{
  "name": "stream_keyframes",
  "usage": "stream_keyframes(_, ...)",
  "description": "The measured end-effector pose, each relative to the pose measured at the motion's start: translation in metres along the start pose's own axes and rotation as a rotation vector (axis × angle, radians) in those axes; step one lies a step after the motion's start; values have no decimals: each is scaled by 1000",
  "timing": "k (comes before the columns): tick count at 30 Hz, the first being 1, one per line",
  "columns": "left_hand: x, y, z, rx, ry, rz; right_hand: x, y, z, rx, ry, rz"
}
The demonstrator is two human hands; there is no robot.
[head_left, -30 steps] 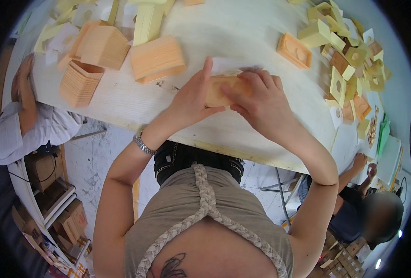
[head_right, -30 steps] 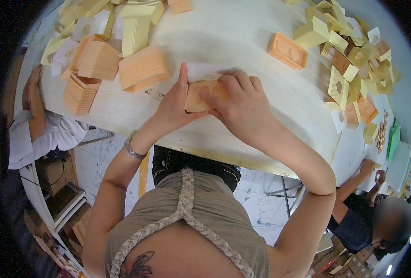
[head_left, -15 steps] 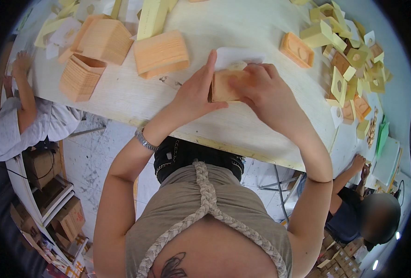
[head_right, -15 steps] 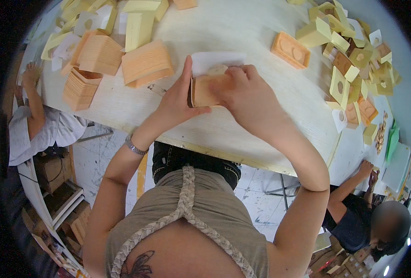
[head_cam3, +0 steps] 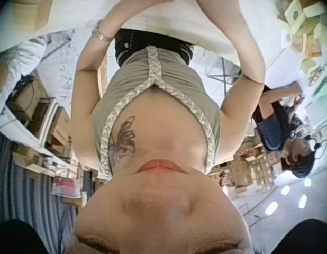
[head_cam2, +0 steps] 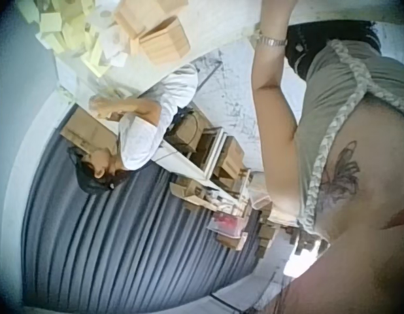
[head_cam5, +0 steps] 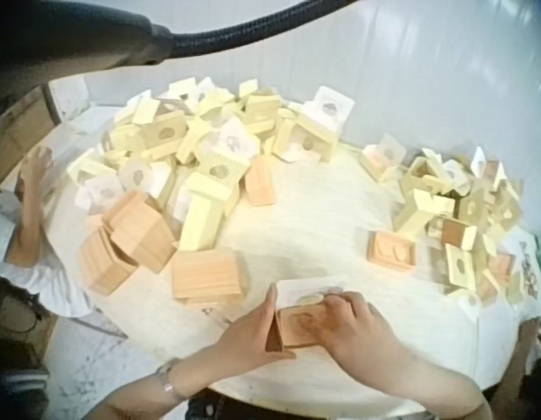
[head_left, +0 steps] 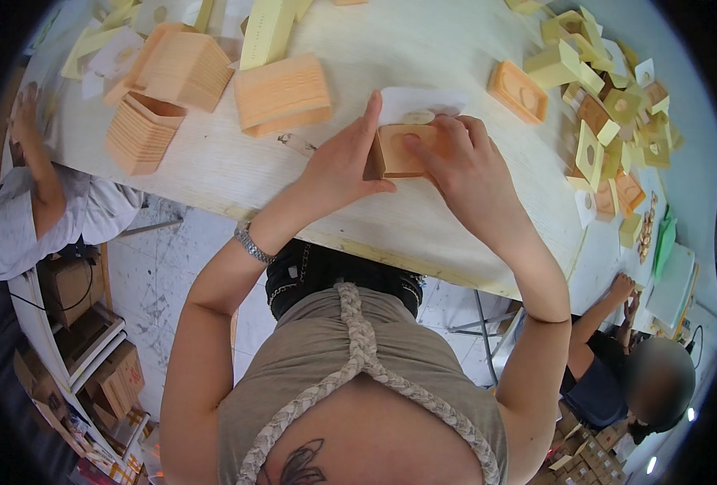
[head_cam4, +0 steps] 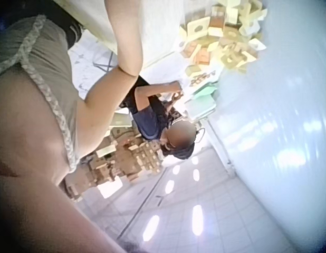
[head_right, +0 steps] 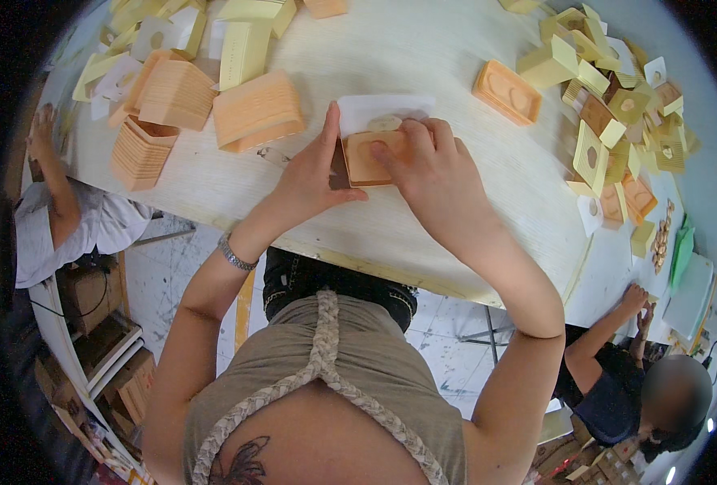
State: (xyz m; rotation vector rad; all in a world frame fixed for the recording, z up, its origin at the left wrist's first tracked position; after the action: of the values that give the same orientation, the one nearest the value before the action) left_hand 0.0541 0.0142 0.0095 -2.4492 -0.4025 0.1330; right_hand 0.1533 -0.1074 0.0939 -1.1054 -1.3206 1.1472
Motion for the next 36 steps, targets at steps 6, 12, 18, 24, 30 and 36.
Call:
stream_keyframes(6,-1,1,3,-18,-22,-23,-2,7,3,105,-88,-20)
stream_keyframes(12,-1,3,2,30,-41,13,-27,-2,-15,160,-51,-20)
stream_keyframes(18,-1,4,0,54,19,-3,-23,5,-21,301,-47,-10)
stream_keyframes(24,-2,5,0,68,15,-16,-22,-1,16,-167,-203,59)
stream_keyframes(30,-2,5,-3,92,90,-74,-21,20,22,-50,9,3)
stream_keyframes(36,-3,5,-3,28,124,-81,-3,26,24,283,-94,-194)
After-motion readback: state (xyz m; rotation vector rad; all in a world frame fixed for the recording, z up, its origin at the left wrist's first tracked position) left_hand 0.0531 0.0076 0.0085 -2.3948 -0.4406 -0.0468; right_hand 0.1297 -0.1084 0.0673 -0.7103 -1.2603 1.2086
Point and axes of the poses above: each hand's wrist, its own x-axis towards the middle knuckle, its own y-axis out of the palm, z = x × y, the point moved 5 cm from there along x, towards the middle knuckle, and after that the axes turned 7 degrees about -y, right-handed, at the moved point
